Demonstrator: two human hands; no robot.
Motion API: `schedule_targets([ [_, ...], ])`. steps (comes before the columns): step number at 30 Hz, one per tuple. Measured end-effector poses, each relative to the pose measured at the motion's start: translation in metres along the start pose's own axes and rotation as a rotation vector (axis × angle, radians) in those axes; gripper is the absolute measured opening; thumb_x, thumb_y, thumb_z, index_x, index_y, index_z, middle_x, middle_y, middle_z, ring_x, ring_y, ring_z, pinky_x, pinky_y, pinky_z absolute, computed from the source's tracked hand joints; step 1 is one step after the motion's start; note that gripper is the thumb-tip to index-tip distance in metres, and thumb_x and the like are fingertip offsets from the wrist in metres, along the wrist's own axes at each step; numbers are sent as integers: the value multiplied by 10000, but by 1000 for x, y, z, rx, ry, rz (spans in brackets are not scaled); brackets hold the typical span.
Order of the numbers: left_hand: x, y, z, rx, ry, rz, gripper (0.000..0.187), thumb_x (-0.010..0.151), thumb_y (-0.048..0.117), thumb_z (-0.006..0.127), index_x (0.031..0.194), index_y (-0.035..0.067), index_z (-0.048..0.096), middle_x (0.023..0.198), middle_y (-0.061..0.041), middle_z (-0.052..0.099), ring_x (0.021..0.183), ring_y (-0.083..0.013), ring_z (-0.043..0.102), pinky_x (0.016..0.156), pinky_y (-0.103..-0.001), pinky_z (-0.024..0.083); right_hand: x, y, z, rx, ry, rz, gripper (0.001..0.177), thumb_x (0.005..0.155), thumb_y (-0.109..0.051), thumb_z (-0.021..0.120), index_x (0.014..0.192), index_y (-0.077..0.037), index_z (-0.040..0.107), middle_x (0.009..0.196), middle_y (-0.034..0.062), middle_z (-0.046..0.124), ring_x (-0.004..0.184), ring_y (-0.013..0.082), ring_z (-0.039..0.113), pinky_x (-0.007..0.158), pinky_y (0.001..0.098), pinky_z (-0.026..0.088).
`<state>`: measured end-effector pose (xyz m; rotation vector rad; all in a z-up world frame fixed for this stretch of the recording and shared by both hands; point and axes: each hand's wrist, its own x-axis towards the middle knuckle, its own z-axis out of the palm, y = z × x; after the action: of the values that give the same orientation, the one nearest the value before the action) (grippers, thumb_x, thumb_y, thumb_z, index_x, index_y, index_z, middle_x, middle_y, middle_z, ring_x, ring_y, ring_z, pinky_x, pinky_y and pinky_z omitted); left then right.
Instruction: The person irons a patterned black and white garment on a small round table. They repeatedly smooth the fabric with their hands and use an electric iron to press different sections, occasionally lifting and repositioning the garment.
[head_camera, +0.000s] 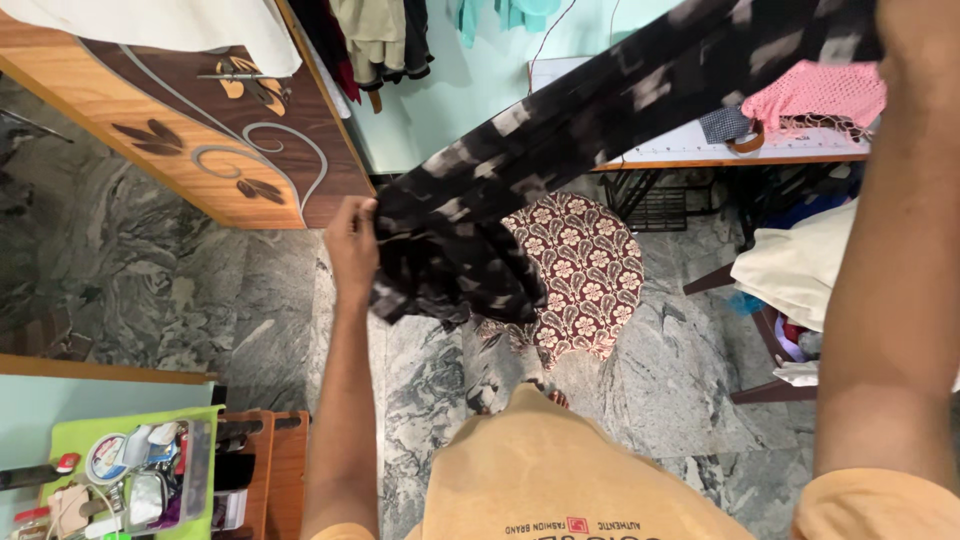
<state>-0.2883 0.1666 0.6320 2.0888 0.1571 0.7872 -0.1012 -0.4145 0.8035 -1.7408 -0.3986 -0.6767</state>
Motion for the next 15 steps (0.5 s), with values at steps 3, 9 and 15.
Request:
schedule_targets([
  [3, 18, 3, -24, -190, -145, 18, 217, 1099, 207, 625, 1046, 3, 676, 904, -31, 668, 839, -102, 583, 765, -266, 478, -7, 7, -11, 50, 23, 26, 57, 1109, 48, 650, 1055, 52, 631, 975, -6, 609, 836, 95, 511, 778, 272, 389],
  [9, 35, 31, -61, -328, -501, -47, 161, 1007, 138, 663, 1074, -9, 661, 943, 7, 682, 881, -67, 605, 786, -249, 502, -23, 1, -15, 57, 9, 26, 106, 1122, 26, 657, 1024, 28, 619, 978, -36, 612, 818, 58, 491, 758, 242, 370],
  [15, 34, 49, -49, 47, -275, 176, 142, 1031, 99, 683, 1073, -33, 652, 890, -122, 663, 807, -164, 615, 754, -309, 495, -66, 9, -9, 131, 19, 189, 90, 1098, -47, 674, 1028, -6, 713, 961, -60, 665, 841, 33, 573, 795, 218, 465],
])
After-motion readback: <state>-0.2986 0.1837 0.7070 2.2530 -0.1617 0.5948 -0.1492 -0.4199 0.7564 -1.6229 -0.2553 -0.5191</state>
